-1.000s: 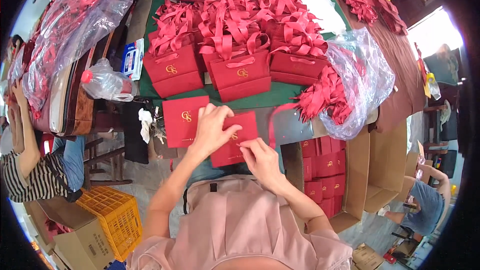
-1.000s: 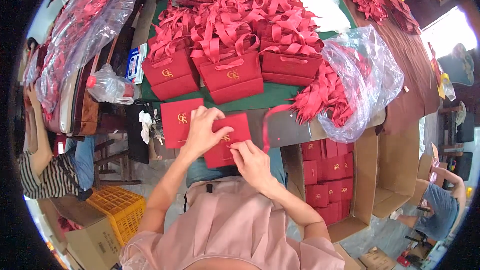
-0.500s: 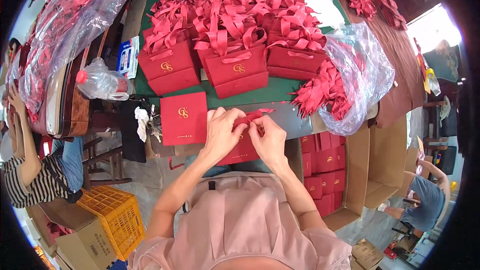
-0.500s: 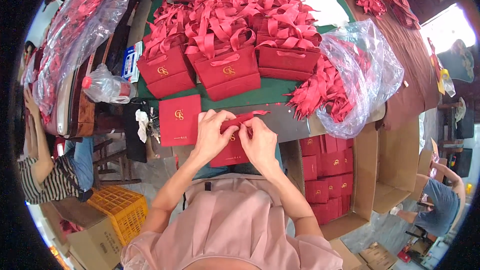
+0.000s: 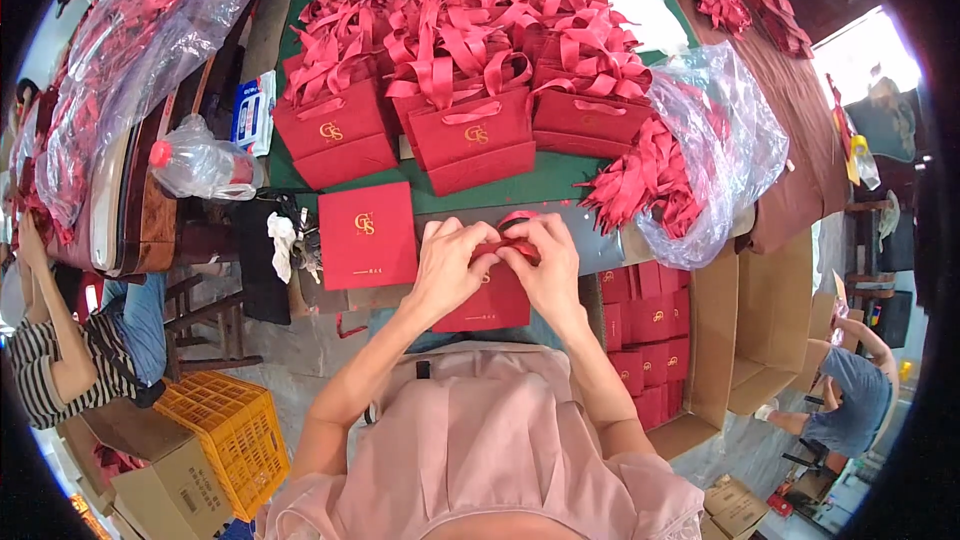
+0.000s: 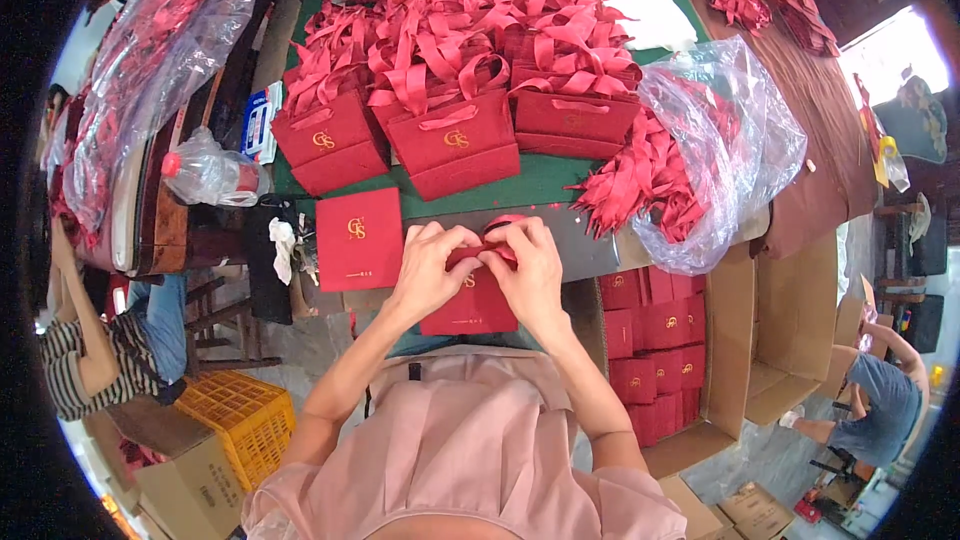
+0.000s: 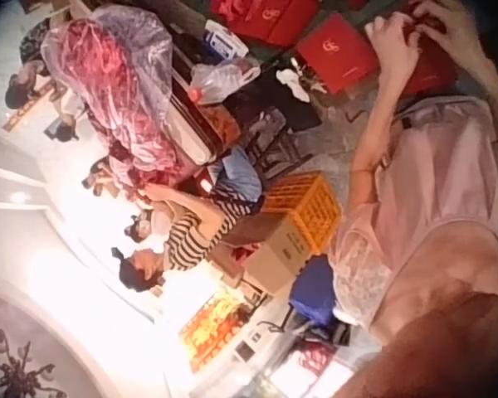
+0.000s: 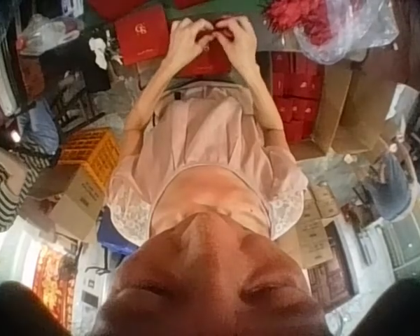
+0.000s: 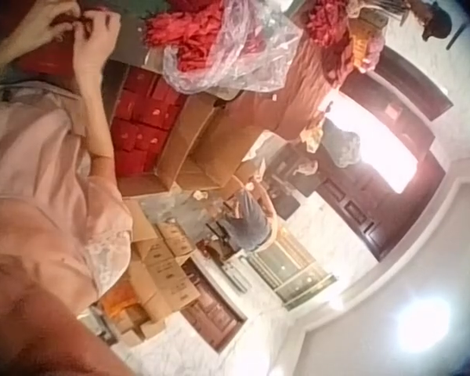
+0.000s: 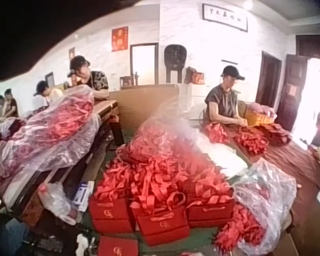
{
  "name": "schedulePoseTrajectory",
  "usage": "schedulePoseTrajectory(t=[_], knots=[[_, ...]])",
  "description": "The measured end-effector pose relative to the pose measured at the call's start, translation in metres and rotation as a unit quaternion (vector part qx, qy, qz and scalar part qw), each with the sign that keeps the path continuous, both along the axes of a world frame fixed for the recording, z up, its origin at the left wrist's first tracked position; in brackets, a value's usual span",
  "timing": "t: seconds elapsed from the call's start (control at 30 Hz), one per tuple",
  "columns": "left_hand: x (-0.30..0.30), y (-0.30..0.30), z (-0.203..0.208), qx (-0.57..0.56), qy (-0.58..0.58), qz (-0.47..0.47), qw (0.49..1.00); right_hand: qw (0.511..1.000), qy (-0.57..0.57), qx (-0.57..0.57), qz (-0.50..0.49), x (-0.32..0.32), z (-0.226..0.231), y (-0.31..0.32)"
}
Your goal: The person attaches ribbon handles to paper gift bags by threading ribbons into the bags and securing them by hand.
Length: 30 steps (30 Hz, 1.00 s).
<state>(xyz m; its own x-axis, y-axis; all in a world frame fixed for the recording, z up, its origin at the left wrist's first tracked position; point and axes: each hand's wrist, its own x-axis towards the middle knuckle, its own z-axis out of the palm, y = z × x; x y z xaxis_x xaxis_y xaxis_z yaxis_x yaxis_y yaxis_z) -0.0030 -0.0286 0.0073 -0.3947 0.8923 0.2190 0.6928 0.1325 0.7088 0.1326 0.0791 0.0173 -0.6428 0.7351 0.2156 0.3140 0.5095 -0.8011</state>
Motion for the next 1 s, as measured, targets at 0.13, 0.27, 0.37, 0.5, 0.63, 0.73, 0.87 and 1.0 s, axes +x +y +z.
schedulePoseTrajectory(t=[0.13,0.27,0.37,0.5,0.63,0.73,0.87,1.0], knots=[[0.006,0.001,0.009,-0.013,0.011,-0.004,1.0,0.995,-0.046,-0.059,0.06,0.011,0.001,0.02],[0.017,0.001,0.011,-0.01,0.103,-0.058,0.993,0.98,-0.127,-0.097,0.12,0.016,0.002,0.042],[0.02,0.0,0.006,0.013,0.183,-0.081,0.98,0.963,-0.149,-0.129,0.184,0.014,-0.001,0.06],[0.02,0.004,0.011,0.014,0.197,-0.085,0.977,0.945,-0.124,-0.269,0.142,0.011,-0.028,0.059],[0.022,0.004,0.015,0.034,0.113,-0.077,0.99,0.977,-0.025,-0.208,-0.03,-0.003,-0.032,0.058],[0.019,0.006,0.013,0.043,0.074,-0.024,0.996,0.99,-0.004,-0.134,-0.048,-0.005,-0.031,0.063],[0.008,-0.003,0.018,-0.012,0.005,0.046,0.999,0.994,0.049,-0.083,-0.053,0.009,-0.033,0.071],[0.001,-0.009,0.018,-0.031,-0.01,0.071,0.997,0.993,-0.07,-0.068,-0.07,0.014,-0.016,0.064]])
